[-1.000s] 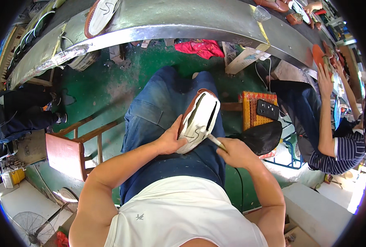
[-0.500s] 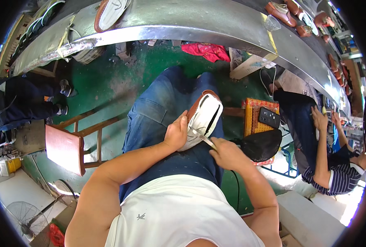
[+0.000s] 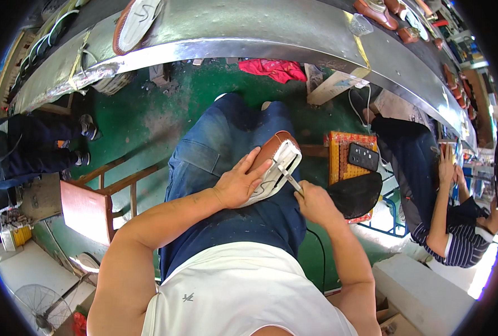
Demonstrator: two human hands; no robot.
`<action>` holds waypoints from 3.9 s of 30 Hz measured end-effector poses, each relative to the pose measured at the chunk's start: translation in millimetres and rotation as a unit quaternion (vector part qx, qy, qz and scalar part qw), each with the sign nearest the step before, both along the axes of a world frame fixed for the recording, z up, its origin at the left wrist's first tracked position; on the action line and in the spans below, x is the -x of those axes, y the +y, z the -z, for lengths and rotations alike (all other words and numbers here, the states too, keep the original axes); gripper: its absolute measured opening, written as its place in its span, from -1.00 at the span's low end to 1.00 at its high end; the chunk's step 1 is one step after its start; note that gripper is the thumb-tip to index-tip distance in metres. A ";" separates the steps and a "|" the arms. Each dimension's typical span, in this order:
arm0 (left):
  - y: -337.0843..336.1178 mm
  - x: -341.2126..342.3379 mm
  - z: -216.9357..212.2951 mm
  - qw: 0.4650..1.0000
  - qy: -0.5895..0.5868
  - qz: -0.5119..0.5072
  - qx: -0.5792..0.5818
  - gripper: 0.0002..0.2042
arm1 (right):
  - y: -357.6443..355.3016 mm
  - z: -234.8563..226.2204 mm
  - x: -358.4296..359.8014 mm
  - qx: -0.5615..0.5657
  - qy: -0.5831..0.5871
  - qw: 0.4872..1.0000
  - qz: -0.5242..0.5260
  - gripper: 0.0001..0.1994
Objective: The recorder uses pliers and other hand tools to pull, shape, and attach the upper material of a shoe to the last and sole on a production line.
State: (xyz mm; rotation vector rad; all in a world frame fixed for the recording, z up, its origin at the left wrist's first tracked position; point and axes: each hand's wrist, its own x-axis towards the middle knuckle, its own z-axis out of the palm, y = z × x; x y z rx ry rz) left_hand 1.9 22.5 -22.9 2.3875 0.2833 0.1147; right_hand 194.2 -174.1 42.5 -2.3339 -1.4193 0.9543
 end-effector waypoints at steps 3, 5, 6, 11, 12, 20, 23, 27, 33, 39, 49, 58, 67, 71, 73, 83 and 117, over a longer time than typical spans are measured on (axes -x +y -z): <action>4.1 -5.0 -5.5 0.999 0.027 0.028 -0.029 -0.44 | 6.6 -9.1 -24.7 0.061 0.049 0.997 -0.023 -0.78; 5.7 -7.3 -16.4 0.998 0.039 0.032 -0.036 -0.44 | 10.8 -24.3 -33.2 0.090 0.099 0.991 -0.018 -0.76; 5.2 -6.9 -25.2 0.995 0.094 0.031 -0.008 -0.44 | 13.4 -45.0 -33.0 0.140 0.148 0.979 0.017 -0.74; 6.3 -10.1 -23.8 0.991 0.122 0.051 -0.027 -0.40 | 20.3 -12.1 -3.3 -0.176 0.078 0.973 0.129 -0.74; 7.0 -13.1 -29.8 0.985 0.150 0.070 -0.038 -0.39 | 20.7 9.1 -3.6 -0.213 0.004 0.975 0.063 -0.71; 4.6 17.6 -7.3 0.984 0.040 -0.075 0.159 -0.30 | 31.1 6.5 0.5 0.000 -0.021 1.000 -0.001 -0.65; -1.6 25.6 -0.2 0.959 0.072 -0.143 0.235 -0.27 | 30.3 -23.5 8.7 -0.068 0.054 0.996 0.026 -0.67; -1.6 30.4 7.3 0.966 0.072 -0.055 0.242 0.05 | 15.6 10.4 36.2 -0.019 -0.022 0.999 -0.014 -0.68; 39.4 6.5 -96.3 0.968 0.210 0.007 0.136 0.10 | -19.3 3.5 14.8 -0.115 0.197 0.958 0.177 -0.61; 68.2 -11.5 -182.1 0.983 -0.038 -0.030 0.177 -0.21 | -48.4 31.2 17.0 -0.152 0.340 0.864 0.338 -0.65; 35.8 -9.5 -11.7 0.985 -0.021 -0.023 0.173 -0.53 | -47.1 -0.4 30.1 -0.092 0.275 0.939 0.183 -0.78; -7.2 32.4 -49.0 0.982 -0.033 -0.161 0.096 -0.83 | -2.9 -30.3 19.7 -0.064 0.175 0.981 -0.059 -0.62; -25.6 28.0 29.3 0.776 -0.044 -0.177 0.603 -0.29 | 40.4 -65.1 13.1 0.138 0.046 0.980 -0.137 -0.67; -9.9 22.8 28.5 0.742 -0.044 -0.121 0.658 -0.22 | 11.3 -2.5 48.9 -0.007 0.123 0.992 0.015 -0.67; -7.0 21.8 36.6 0.785 -0.009 -0.150 0.601 -0.26 | 1.6 7.4 63.1 -0.023 0.166 0.983 0.079 -0.65; -14.4 20.4 32.6 0.884 -0.009 -0.164 0.438 -0.32 | 20.7 -4.1 13.3 -0.014 0.043 0.996 -0.071 -0.77; -20.7 -4.1 -27.5 0.966 0.180 -0.149 0.108 -0.28 | 30.0 -2.8 4.2 -0.031 0.010 0.999 -0.025 -0.52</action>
